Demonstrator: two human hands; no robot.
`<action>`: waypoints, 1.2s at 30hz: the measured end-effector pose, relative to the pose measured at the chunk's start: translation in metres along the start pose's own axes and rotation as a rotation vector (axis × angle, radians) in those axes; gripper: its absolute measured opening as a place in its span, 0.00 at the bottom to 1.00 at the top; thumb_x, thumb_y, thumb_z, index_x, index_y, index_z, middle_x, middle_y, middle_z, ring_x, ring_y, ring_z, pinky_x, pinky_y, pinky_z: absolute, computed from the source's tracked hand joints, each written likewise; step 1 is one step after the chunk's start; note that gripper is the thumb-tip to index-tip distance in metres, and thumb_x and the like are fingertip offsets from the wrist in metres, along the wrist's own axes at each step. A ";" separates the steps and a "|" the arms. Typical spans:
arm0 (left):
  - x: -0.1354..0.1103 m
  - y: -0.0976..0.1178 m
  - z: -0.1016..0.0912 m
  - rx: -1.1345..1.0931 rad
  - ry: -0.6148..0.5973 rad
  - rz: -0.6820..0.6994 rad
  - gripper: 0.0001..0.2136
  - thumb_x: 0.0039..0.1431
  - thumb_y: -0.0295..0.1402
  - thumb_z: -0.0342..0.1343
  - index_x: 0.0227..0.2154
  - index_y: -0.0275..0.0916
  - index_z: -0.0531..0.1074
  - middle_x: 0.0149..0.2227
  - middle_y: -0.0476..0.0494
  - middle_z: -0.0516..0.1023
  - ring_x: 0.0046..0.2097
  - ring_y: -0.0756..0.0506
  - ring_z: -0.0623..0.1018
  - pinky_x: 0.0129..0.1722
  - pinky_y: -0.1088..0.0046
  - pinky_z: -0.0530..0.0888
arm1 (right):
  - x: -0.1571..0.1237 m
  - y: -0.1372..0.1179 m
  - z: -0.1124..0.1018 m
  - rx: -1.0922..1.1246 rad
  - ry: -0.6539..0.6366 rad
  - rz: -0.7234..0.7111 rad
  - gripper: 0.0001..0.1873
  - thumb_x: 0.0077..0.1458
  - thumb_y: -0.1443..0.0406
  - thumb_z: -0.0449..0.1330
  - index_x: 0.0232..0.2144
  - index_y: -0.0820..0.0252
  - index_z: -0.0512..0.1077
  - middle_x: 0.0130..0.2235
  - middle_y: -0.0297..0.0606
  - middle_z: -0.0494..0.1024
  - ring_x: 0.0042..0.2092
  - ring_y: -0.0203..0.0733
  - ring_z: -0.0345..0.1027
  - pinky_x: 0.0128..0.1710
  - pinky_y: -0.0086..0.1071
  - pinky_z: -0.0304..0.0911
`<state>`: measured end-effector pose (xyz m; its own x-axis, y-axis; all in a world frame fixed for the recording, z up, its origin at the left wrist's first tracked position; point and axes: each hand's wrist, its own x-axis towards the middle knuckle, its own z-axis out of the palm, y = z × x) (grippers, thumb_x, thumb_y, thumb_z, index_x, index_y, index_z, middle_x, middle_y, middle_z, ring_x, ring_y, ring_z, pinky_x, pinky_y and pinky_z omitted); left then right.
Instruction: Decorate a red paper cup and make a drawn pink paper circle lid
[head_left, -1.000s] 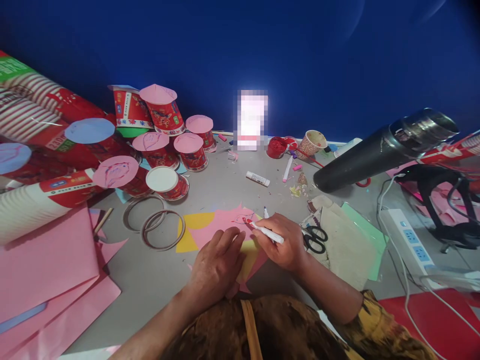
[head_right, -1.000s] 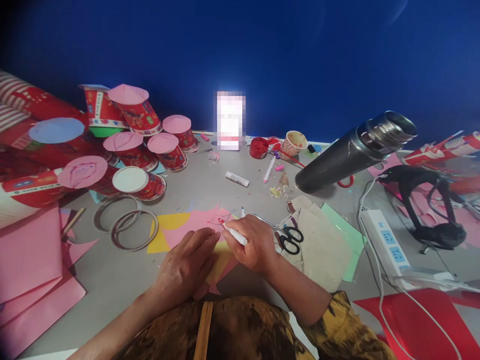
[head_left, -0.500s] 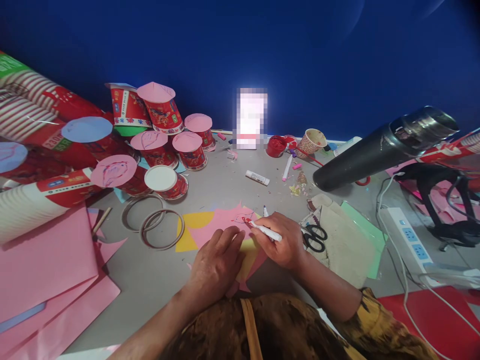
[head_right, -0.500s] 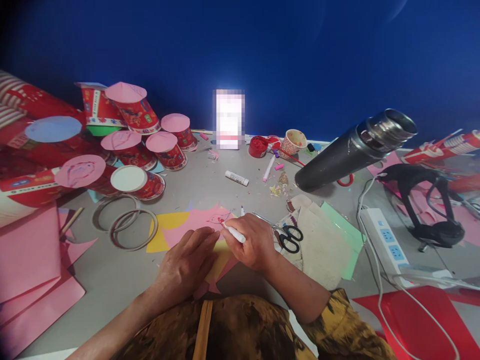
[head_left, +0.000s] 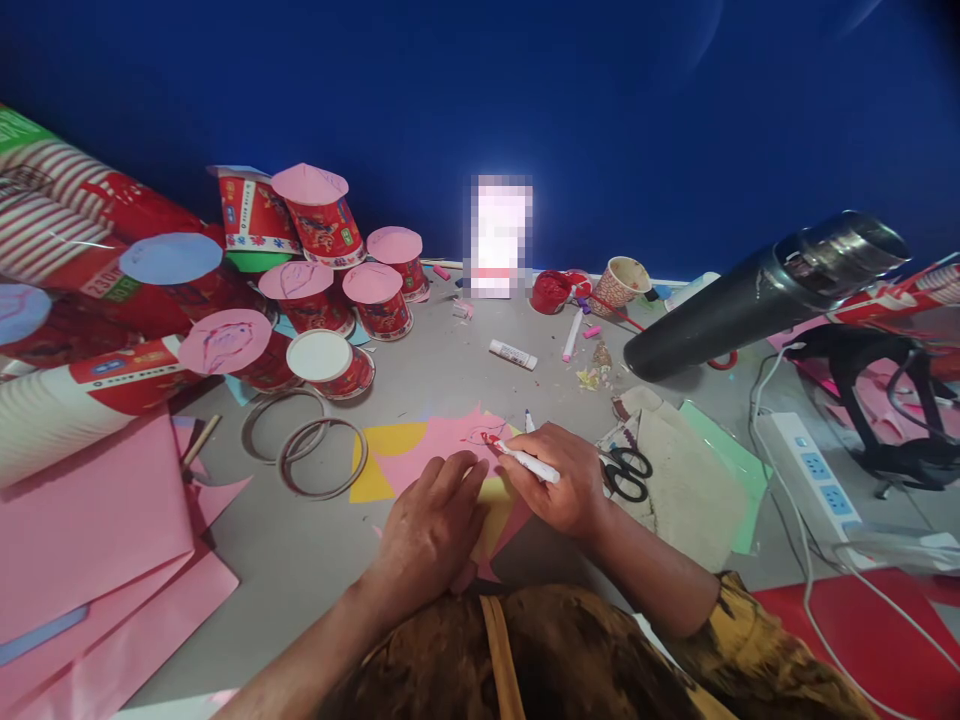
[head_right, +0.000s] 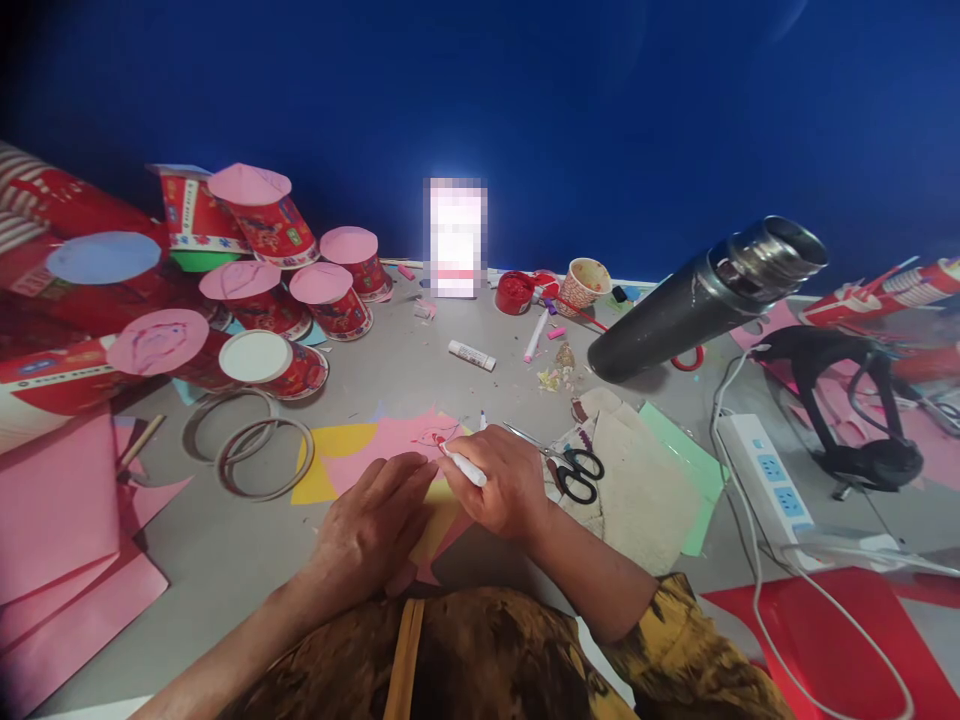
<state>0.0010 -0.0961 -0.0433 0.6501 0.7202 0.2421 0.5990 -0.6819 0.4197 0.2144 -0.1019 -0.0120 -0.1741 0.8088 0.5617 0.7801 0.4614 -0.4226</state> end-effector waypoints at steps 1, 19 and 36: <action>0.000 0.000 0.000 -0.001 -0.002 0.002 0.18 0.67 0.25 0.51 0.58 0.41 0.68 0.55 0.37 0.76 0.49 0.38 0.75 0.43 0.59 0.80 | 0.000 0.000 0.000 -0.009 -0.003 0.002 0.06 0.71 0.63 0.60 0.40 0.56 0.76 0.32 0.36 0.85 0.32 0.43 0.77 0.35 0.36 0.66; -0.001 -0.001 0.002 0.001 -0.012 -0.009 0.19 0.66 0.25 0.52 0.59 0.41 0.69 0.55 0.37 0.76 0.49 0.38 0.75 0.44 0.59 0.79 | -0.002 0.002 -0.001 -0.031 0.008 0.015 0.07 0.71 0.63 0.60 0.39 0.56 0.76 0.31 0.36 0.85 0.32 0.42 0.77 0.34 0.36 0.65; -0.002 -0.002 0.001 0.015 0.013 0.000 0.20 0.67 0.25 0.51 0.60 0.41 0.68 0.54 0.36 0.77 0.48 0.38 0.75 0.41 0.59 0.80 | -0.006 0.006 -0.004 -0.051 0.064 0.060 0.04 0.69 0.63 0.63 0.39 0.56 0.77 0.31 0.37 0.84 0.31 0.42 0.76 0.34 0.35 0.65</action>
<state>-0.0007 -0.0963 -0.0457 0.6443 0.7216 0.2533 0.6061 -0.6838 0.4062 0.2228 -0.1053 -0.0148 -0.0891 0.8088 0.5813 0.8181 0.3923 -0.4205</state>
